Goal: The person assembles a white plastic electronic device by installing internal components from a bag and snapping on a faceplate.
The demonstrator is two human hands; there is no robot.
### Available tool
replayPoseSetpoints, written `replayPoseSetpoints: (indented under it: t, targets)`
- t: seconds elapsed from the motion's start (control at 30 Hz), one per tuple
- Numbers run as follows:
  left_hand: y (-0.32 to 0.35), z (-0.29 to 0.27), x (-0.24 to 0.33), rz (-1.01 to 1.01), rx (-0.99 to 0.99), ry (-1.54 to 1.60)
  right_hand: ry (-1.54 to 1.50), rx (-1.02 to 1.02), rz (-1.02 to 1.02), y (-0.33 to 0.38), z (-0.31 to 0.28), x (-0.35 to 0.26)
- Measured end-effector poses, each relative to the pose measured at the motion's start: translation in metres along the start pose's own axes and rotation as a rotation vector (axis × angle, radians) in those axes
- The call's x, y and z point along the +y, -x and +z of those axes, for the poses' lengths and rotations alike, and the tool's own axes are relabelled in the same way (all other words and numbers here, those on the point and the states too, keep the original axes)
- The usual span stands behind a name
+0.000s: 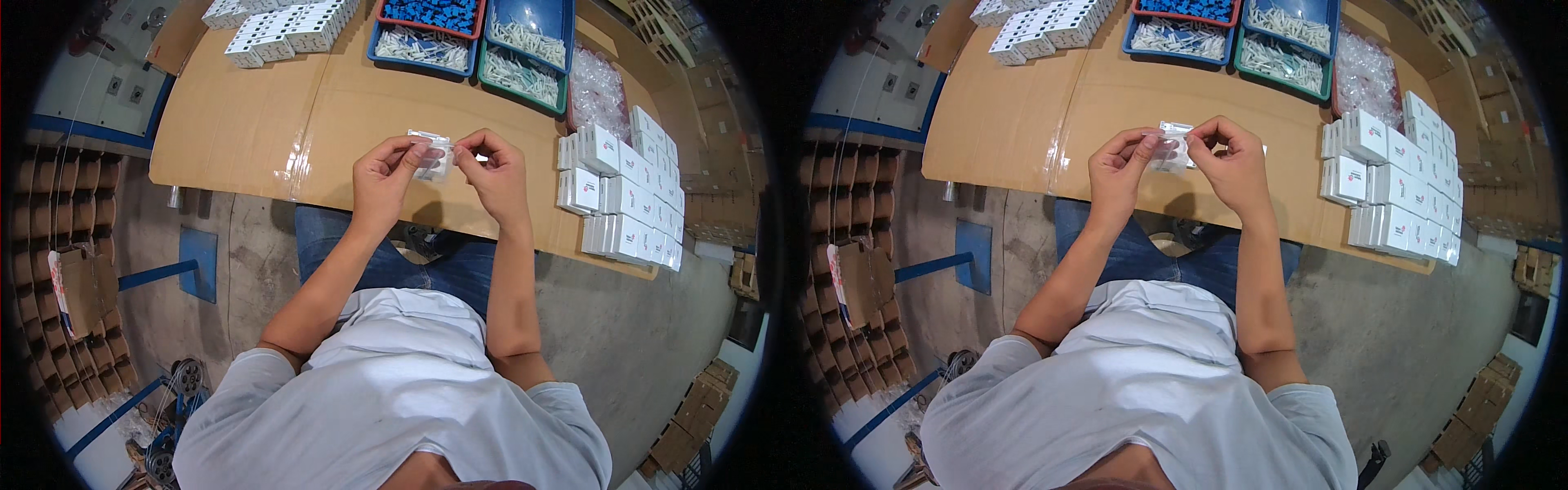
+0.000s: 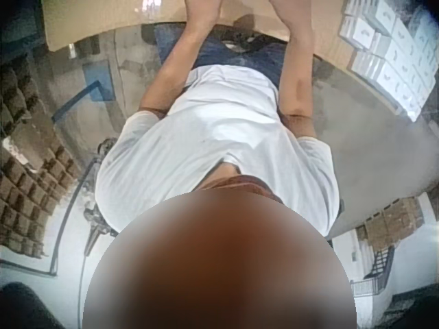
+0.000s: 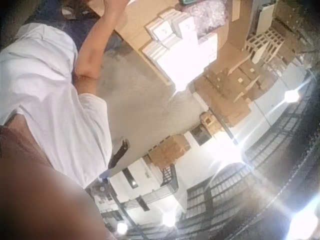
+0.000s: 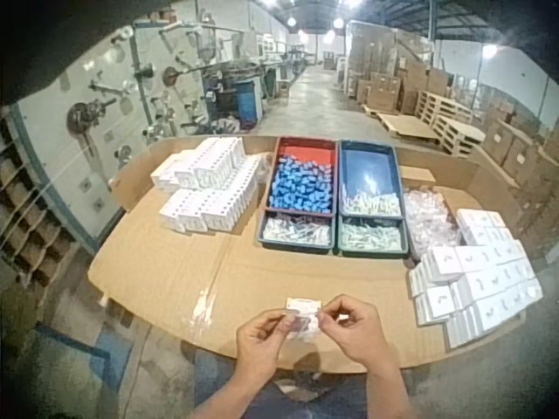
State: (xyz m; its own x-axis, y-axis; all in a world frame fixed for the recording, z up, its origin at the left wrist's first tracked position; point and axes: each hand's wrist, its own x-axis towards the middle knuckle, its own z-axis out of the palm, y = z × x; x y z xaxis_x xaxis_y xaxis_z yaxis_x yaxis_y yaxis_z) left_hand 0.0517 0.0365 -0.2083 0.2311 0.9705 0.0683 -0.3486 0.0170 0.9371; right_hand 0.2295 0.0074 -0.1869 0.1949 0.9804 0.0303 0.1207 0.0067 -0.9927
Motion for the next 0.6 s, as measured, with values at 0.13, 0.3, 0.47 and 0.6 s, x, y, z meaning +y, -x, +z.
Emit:
replayPoseSetpoints:
  t: [0.13,0.3,0.47,0.6]
  targets:
    - [0.000,-0.001,-0.002,-0.021,0.021,0.018,-0.053,-0.002,-0.047,0.000,0.005,-0.003]
    - [0.000,-0.003,-0.007,-0.015,0.028,0.010,-0.052,-0.060,0.020,0.000,0.004,-0.004]
    - [0.001,-0.003,-0.006,-0.029,0.025,0.027,-0.028,-0.061,0.013,0.001,0.003,0.003]
    - [0.002,-0.001,-0.004,-0.031,0.021,0.038,-0.066,-0.027,-0.009,0.002,0.007,0.006]
